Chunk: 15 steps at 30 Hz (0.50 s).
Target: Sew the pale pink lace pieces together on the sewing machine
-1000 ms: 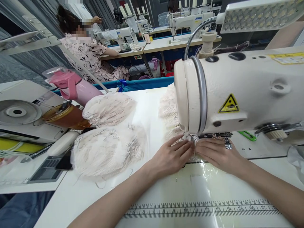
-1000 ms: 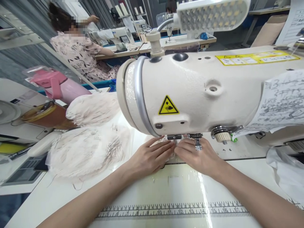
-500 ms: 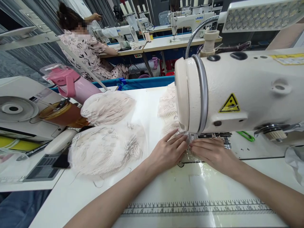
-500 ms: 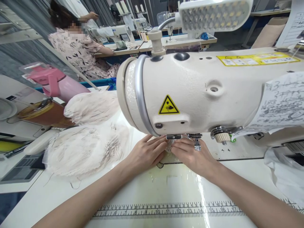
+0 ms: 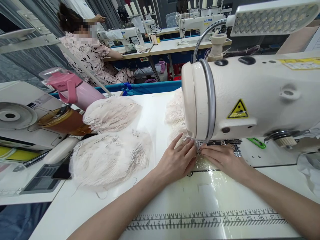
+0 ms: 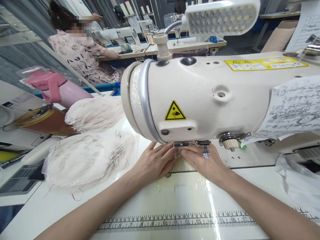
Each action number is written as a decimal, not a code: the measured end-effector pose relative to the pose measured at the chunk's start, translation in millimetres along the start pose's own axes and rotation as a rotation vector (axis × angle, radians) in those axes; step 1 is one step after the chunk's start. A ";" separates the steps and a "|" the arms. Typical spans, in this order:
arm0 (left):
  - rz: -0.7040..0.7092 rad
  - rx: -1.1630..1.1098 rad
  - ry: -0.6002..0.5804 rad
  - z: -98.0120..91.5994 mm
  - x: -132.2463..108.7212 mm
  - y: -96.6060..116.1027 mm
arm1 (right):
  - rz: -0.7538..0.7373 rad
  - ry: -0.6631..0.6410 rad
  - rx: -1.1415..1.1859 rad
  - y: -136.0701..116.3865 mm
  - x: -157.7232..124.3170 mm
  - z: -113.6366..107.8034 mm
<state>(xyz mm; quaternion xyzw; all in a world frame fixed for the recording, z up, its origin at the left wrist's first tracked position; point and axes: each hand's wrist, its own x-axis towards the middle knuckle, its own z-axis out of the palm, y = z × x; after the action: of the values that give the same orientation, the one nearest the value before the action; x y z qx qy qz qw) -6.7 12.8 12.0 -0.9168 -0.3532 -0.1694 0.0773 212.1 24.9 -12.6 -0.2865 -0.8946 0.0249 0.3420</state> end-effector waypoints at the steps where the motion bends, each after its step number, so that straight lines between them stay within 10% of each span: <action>1: 0.002 0.007 -0.003 0.2 -0.3 0.1 | 0.012 0.002 0.003 0.0 0.3 -0.4; 15: 0.051 0.108 -0.017 1.4 -3.2 1.5 | 0.032 -0.026 -0.004 11.9 -10.8 -2.4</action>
<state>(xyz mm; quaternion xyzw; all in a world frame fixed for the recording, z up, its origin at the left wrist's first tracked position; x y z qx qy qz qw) -7.5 10.0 9.5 -0.9214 -0.3392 -0.1402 0.1279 226.0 28.8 -20.0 -0.3013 -0.8943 0.0322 0.3292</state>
